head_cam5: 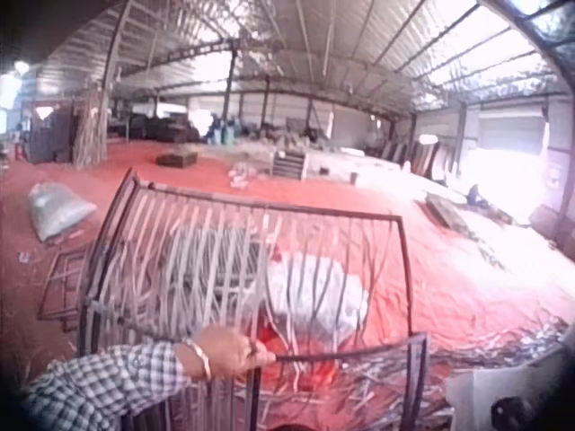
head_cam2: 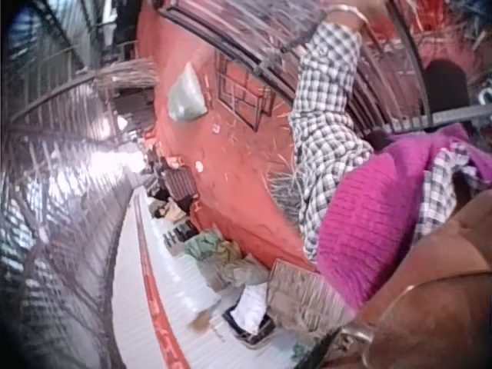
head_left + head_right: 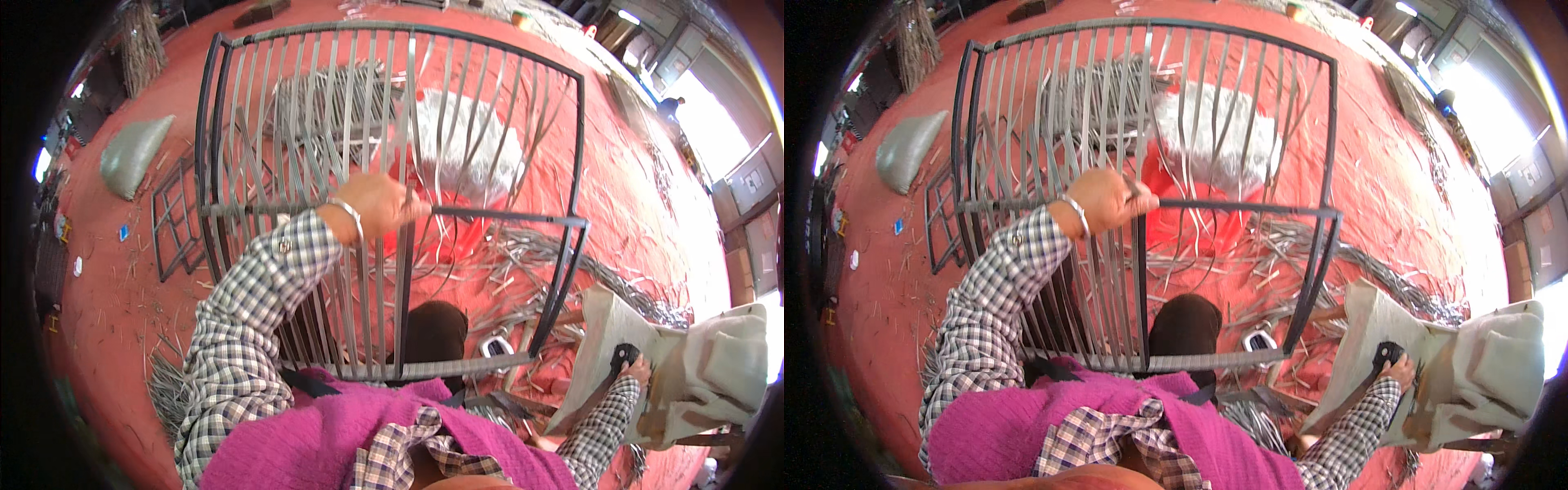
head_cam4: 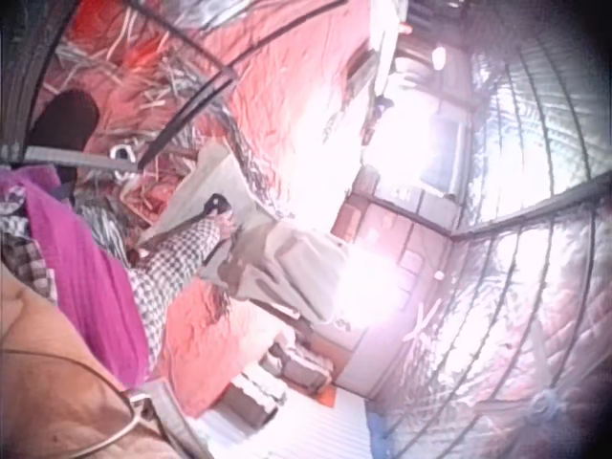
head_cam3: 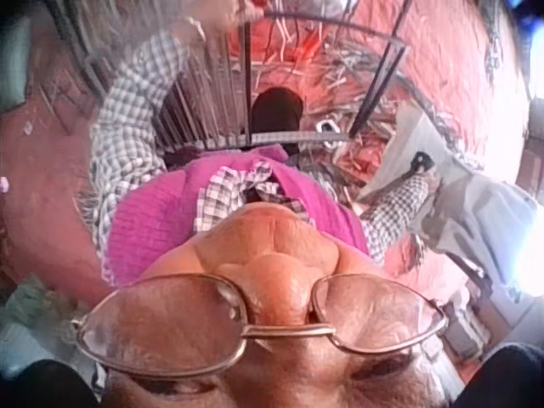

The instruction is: The person repeatedly wraps and staples thin strips of material around the vertical bars of a metal chair frame. They use a handheld stapler to secure each strip in place, working methodically along the frame.

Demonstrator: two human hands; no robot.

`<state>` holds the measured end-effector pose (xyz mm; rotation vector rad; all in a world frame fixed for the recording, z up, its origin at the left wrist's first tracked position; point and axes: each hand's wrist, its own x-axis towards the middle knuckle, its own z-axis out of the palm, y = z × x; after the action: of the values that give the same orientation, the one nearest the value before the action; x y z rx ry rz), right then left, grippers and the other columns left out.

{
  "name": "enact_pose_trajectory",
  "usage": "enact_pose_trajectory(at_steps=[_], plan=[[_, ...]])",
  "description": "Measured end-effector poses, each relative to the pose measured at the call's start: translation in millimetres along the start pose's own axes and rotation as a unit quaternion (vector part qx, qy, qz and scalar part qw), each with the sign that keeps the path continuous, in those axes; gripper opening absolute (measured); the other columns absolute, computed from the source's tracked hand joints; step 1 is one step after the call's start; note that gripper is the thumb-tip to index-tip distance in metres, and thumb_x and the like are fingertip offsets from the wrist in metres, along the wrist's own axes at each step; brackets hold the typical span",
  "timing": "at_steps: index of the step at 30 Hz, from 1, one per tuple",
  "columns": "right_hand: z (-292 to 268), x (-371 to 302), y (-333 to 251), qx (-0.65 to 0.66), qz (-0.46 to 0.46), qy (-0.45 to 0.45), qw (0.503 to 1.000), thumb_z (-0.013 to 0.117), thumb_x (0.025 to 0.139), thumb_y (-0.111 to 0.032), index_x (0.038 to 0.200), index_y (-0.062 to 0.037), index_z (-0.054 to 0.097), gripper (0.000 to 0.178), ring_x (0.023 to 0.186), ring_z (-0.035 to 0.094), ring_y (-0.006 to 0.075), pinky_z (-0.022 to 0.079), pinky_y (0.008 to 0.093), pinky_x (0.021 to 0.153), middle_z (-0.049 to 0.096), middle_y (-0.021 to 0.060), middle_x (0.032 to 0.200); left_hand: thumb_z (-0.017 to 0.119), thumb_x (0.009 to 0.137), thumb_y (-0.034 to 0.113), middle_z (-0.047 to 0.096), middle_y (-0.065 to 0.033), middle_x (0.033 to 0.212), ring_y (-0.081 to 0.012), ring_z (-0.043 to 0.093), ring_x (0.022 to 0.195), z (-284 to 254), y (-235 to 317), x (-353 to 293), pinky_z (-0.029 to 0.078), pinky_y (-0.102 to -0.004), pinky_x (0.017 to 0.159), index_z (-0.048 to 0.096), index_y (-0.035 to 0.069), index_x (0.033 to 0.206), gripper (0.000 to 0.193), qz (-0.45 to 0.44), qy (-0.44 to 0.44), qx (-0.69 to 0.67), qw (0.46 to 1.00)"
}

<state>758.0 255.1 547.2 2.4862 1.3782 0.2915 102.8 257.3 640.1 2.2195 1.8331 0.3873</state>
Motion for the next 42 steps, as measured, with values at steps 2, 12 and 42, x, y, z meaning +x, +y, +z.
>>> enact_pose_trajectory(at_steps=[2, 12, 42], plan=[[-65.4, 4.6, -60.2, 0.136, -0.216, 0.138, 0.957, 0.069, 0.075, -0.02, 0.123, -0.0099, 0.052, 0.051, 0.112, 0.05, 0.0315, 0.039, 0.0408, 0.098, 0.052, 0.0133, 0.123, 0.048, 0.089, 0.051, 0.061, -0.0117, 0.063, -0.0305, 0.061, 0.061, -10.2, 21.2, 7.5, 0.047, -0.041, 0.054, 0.07, 0.015, 0.087, 0.042, 0.018, -0.013, 0.009, 1.0], [-240.1, -102.0, -287.7, 0.448, -0.625, 0.07, 0.635, 0.062, 0.081, -0.034, 0.082, -0.0096, 0.066, 0.024, 0.068, 0.059, 0.0262, 0.042, 0.0396, 0.066, 0.062, 0.007, 0.07, 0.055, 0.085, 0.048, 0.064, -0.0153, 0.087, -0.0331, 0.063, 0.078, -86.5, 98.6, 48.2, 0.05, -0.0408, 0.066, 0.062, 0.012, 0.106, 0.042, 0.118, -0.2, 0.034, 0.972], [-497.4, -45.8, -361.2, 0.703, -0.567, 0.126, 0.411, 0.054, 0.089, -0.022, 0.078, 0.0004, 0.066, 0.028, 0.053, 0.049, 0.0096, 0.038, 0.0253, 0.051, 0.057, 0.0033, 0.058, 0.07, 0.074, 0.037, 0.069, -0.0024, 0.087, -0.0248, 0.065, 0.073, -188.9, 103.6, 126.3, 0.048, -0.0353, 0.062, 0.058, 0.02, 0.111, 0.042, 0.147, 0.423, 0.207, 0.87]])
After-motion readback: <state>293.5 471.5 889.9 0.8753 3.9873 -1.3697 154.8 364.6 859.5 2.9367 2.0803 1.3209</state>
